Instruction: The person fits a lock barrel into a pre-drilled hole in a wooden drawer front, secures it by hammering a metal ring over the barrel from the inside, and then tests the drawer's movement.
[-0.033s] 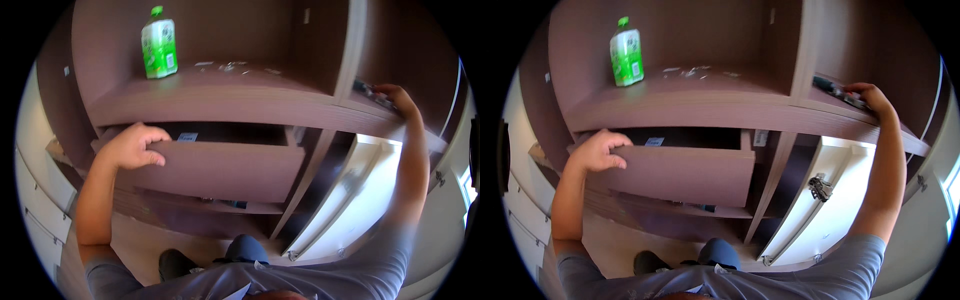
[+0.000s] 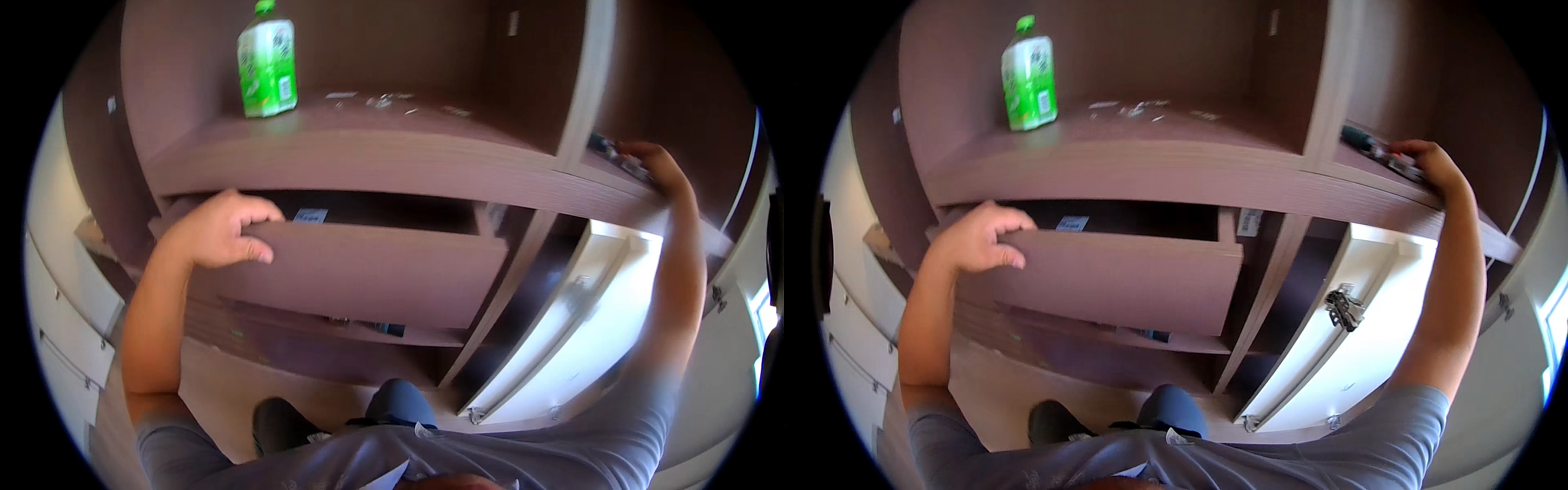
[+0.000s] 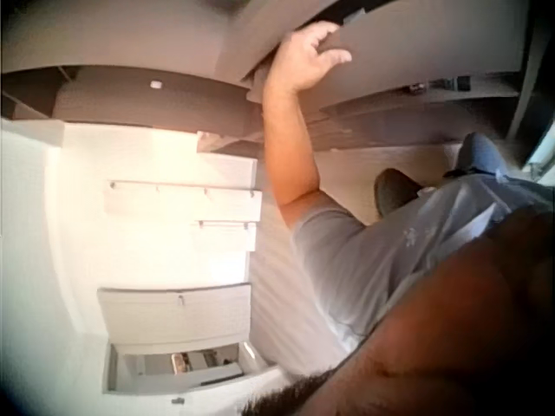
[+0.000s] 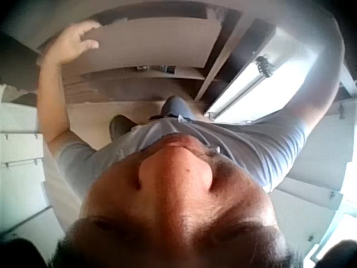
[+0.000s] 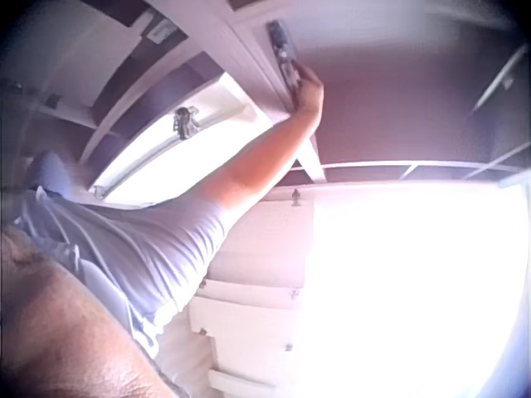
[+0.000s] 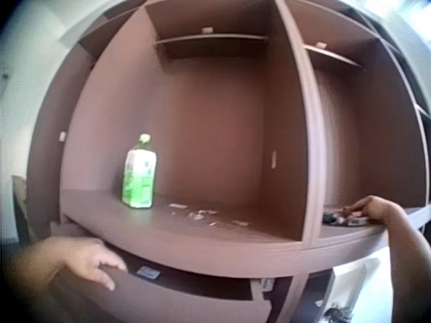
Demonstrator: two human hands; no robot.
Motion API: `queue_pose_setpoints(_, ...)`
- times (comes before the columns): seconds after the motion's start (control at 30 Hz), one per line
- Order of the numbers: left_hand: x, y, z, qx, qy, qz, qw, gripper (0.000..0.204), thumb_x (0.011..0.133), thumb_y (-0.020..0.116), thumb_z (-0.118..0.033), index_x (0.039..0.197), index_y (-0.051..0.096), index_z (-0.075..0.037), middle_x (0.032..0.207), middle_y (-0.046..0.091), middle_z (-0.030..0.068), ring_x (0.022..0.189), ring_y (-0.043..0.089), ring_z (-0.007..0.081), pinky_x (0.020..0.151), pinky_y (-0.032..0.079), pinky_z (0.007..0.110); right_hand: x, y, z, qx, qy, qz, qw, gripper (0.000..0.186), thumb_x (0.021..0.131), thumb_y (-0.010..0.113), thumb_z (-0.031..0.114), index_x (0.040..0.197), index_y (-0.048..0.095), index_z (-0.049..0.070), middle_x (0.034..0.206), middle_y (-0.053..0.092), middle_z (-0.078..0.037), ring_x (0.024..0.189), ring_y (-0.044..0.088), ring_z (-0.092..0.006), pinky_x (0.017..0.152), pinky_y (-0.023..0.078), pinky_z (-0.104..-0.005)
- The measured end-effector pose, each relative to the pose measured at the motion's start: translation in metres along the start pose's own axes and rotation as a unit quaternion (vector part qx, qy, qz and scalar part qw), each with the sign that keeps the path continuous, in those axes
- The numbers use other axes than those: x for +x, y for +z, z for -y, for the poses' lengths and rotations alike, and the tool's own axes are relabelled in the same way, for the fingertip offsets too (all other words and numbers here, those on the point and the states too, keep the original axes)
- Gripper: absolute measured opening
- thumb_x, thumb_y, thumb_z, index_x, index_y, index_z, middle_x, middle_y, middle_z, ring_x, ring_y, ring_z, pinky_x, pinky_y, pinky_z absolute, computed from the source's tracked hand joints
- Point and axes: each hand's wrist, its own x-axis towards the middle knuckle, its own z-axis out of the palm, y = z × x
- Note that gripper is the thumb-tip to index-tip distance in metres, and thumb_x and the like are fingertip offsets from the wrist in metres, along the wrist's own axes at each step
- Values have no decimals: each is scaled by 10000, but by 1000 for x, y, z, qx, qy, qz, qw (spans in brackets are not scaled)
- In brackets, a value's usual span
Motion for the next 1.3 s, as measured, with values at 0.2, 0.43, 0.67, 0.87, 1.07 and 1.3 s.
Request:
queue_pose_setpoints(0.2,5,-3,3,-30,-6,13,999,426,774,864,-210,1095,683,5,1001,743,163,896,705,329,838,538,379,2,-21,12,-235,47,66,969,503,814,653,-144,1267,741,58,1207,739,-117,1064,678,-213,1014,506,-350)
queue_pose_setpoints(0.43,0,-7,15,-24,-33,48,998,440,812,847,-219,1143,672,11,1013,732,145,906,675,273,838,529,364,1,-56,-68,-144,54,25,988,330,890,623,-43,1204,705,20,1110,742,-139,1054,670,-218,1016,488,-368)
queue_pose_setpoints(0.67,3,-13,21,-27,-4,74,997,412,829,829,-191,1156,676,8,1007,737,117,901,666,225,827,524,354,-71,-116,-101,-432,-52,-151,887,329,1042,562,146,1361,587,69,1245,681,-187,1142,662,-394,917,531,-451)
queue_pose_setpoints(0.87,5,-9,33,16,49,44,998,371,865,791,-207,1135,673,19,956,716,145,858,654,247,793,517,363,-216,-31,-7,-364,77,-369,852,397,1097,486,354,1372,561,78,982,667,-125,865,674,-263,759,523,-386)
queue_pose_setpoints(1.07,20,-3,39,66,71,12,995,350,895,762,-239,1101,685,34,906,703,187,814,656,280,745,515,389,-346,236,198,5,20,-446,895,304,1068,543,302,1230,616,56,854,608,-47,730,592,-122,649,479,-287)
queue_pose_setpoints(1.3,23,4,53,48,111,-15,993,317,924,730,-216,1105,696,42,943,727,205,838,686,288,778,529,388,-337,432,292,216,19,-223,950,247,1017,596,179,1204,631,21,987,646,-99,832,623,-179,718,508,-303)
